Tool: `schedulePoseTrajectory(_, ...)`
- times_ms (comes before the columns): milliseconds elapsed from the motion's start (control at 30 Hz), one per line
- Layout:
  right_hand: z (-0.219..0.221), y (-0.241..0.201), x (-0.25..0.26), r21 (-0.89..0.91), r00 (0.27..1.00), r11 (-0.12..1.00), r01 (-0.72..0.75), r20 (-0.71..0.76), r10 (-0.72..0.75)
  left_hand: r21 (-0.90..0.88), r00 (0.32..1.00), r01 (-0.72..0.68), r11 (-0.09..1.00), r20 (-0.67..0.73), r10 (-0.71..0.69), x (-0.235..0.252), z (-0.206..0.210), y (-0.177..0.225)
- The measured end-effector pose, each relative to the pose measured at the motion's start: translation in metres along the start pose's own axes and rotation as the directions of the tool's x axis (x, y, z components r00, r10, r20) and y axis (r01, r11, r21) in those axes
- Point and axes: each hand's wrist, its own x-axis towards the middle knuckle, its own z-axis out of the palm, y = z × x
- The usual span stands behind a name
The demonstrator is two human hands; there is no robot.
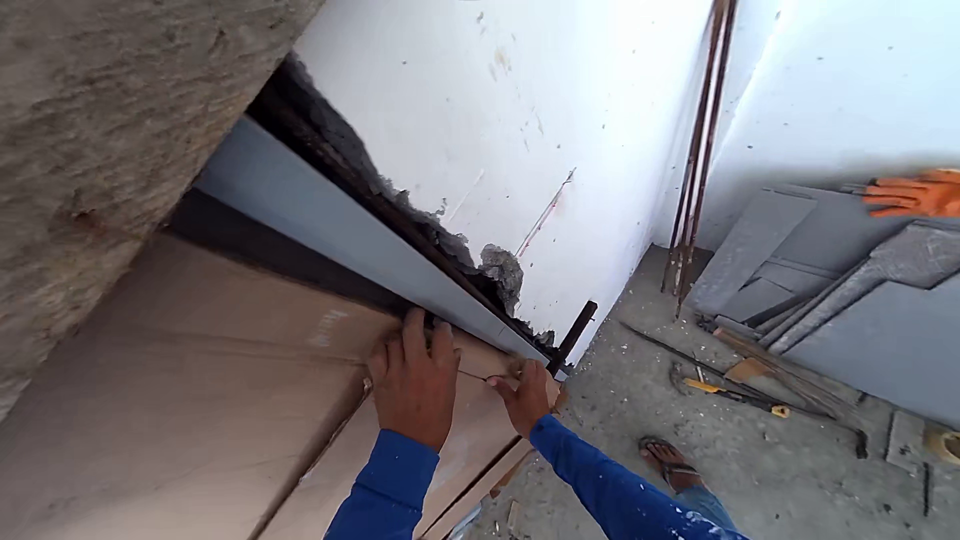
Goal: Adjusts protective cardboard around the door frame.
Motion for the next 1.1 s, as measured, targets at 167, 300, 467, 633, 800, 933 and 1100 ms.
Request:
schedulePoseTrajectory(167, -0.009, 0.005, 0.002, 0.000, 0.993, 0.993, 0.120, 0.021, -0.120, -0.166, 0.999, 0.010, 0.986, -0.049, -0.019, -0.030, -0.026, 0.022)
schedulePoseTrajectory(300, -0.027, 0.010, 0.003, 0.010, 0.982, 0.985, 0.173, 0.070, -0.174, -0.276, 0.989, 0.129, 0.952, -0.034, -0.144, -0.076, -0.030, 0.054)
schedulePoseTrajectory(467, -0.048, 0.005, 0.003, -0.091, 0.925, 0.948, 0.307, 0.265, -0.274, -0.310, 0.878, 0.478, 0.821, 0.138, -0.459, -0.156, -0.017, 0.087)
schedulePoseTrajectory(633, -0.057, 0.012, 0.022, -0.293, 0.855, 0.865, 0.409, 0.454, -0.250, -0.319, 0.544, 0.839, 0.441, 0.453, -0.707, -0.234, -0.038, 0.121)
schedulePoseTrajectory(800, -0.043, 0.008, 0.039, -0.368, 0.836, 0.802, 0.471, 0.477, -0.273, -0.159, 0.197, 0.980, 0.121, 0.661, -0.724, -0.307, -0.037, 0.179)
schedulePoseTrajectory(933, -0.036, 0.007, 0.029, -0.326, 0.820, 0.819, 0.472, 0.504, -0.272, -0.084, 0.036, 0.996, -0.027, 0.666, -0.745, -0.343, -0.048, 0.221)
schedulePoseTrajectory(1100, -0.058, 0.007, 0.037, -0.260, 0.748, 0.845, 0.468, 0.626, -0.221, -0.220, 0.096, 0.974, -0.045, 0.591, -0.801, -0.325, -0.058, 0.203)
